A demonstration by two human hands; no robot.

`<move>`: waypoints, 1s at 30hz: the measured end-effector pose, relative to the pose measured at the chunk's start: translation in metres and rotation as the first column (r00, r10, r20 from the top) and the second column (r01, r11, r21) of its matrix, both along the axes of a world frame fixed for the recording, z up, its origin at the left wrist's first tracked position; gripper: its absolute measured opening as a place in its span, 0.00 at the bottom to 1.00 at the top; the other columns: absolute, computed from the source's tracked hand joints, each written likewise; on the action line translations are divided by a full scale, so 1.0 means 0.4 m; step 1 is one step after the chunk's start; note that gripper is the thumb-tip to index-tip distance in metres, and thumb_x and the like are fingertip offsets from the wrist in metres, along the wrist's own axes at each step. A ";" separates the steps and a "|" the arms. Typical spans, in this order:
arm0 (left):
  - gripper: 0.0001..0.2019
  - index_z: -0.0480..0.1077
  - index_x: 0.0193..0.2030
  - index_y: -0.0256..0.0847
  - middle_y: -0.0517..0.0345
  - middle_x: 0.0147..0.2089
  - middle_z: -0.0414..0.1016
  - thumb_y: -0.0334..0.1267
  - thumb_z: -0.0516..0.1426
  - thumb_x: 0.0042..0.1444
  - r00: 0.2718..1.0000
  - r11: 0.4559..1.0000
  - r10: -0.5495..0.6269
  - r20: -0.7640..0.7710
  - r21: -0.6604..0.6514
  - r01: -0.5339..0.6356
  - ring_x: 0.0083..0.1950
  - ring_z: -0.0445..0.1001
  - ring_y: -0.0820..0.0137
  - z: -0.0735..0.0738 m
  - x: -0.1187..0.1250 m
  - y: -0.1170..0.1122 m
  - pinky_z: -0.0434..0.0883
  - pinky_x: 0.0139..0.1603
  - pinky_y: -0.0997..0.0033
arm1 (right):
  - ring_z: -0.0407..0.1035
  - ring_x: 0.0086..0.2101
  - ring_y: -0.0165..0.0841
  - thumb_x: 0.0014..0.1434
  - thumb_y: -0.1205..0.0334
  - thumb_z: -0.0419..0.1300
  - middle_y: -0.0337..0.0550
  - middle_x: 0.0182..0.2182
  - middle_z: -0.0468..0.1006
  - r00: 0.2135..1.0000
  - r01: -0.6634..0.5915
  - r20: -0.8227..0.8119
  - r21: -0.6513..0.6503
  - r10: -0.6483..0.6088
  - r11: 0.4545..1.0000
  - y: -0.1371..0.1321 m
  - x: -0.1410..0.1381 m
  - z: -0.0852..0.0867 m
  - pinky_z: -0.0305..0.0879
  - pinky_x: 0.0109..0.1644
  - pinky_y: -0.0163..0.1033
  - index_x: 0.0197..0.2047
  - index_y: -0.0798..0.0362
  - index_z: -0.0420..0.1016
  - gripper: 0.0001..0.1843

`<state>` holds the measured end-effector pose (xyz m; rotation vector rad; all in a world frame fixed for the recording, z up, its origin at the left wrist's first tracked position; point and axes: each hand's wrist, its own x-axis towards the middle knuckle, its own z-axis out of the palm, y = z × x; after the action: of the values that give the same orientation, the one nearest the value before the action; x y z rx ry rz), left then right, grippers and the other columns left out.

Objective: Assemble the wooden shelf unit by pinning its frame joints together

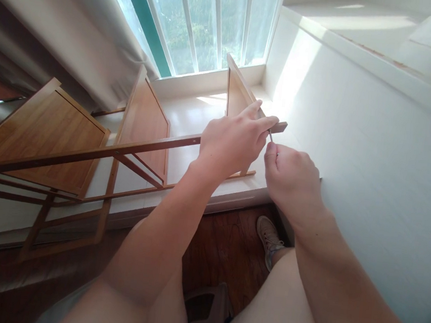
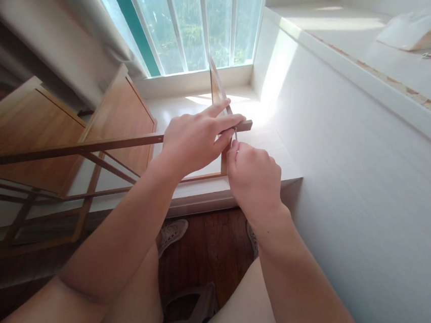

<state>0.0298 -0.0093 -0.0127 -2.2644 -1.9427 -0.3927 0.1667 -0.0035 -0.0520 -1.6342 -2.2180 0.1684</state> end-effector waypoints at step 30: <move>0.20 0.65 0.62 0.67 0.70 0.72 0.59 0.47 0.43 0.69 0.989 0.999 0.011 -0.145 0.042 -0.005 0.38 0.80 0.60 0.000 -0.008 0.008 0.71 0.29 0.61 | 0.65 0.26 0.35 0.71 0.54 0.40 0.44 0.23 0.73 0.955 -0.150 -0.272 -0.103 0.118 0.983 0.027 0.009 -0.006 0.46 0.31 0.39 0.26 0.51 0.65 0.24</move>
<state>0.0266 -0.0062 -0.0127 -2.1925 -1.8548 -0.2570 0.1705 0.0075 -0.0544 -1.4239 -2.1456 0.5379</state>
